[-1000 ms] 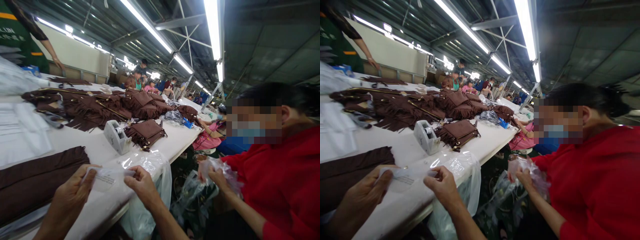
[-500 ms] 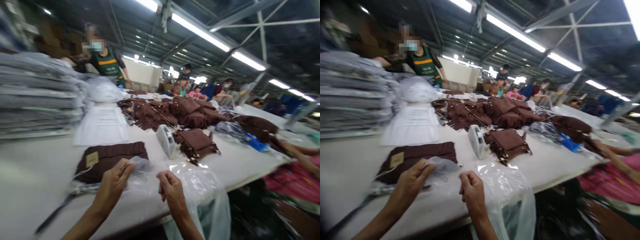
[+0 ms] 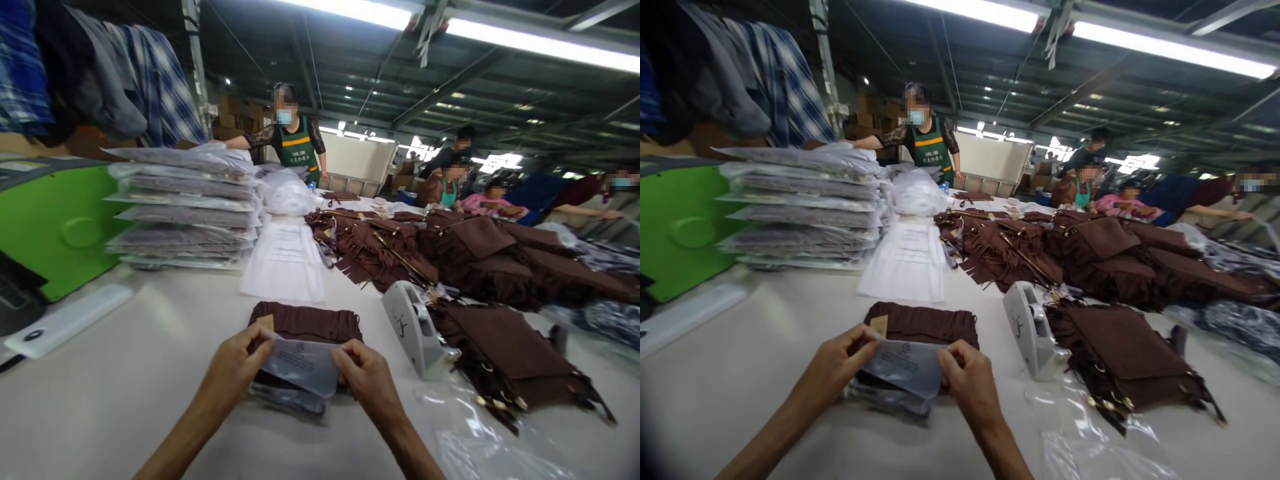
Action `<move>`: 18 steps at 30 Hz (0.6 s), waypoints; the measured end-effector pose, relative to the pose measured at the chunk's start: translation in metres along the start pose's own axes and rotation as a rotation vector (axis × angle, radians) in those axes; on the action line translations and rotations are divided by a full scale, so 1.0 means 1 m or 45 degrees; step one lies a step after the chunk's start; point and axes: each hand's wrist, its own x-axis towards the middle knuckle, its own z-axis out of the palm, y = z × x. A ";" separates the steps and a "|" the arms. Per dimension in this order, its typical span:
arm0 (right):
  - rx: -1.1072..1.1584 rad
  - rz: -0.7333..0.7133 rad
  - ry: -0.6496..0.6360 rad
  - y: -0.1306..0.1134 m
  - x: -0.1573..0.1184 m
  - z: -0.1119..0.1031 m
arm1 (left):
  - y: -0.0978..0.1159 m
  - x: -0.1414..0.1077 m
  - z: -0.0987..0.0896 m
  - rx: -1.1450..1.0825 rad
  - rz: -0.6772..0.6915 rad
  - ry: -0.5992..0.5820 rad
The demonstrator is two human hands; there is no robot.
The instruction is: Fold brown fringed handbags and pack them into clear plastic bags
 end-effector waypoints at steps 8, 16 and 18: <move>-0.238 0.064 -0.135 -0.004 0.051 -0.015 | -0.002 0.028 0.001 0.042 -0.041 -0.151; -0.562 -0.128 -0.090 0.011 0.069 -0.014 | -0.004 0.031 0.009 0.820 -0.128 -0.049; -0.613 -0.108 -0.099 0.014 0.069 -0.011 | -0.003 0.029 0.009 0.868 0.002 0.104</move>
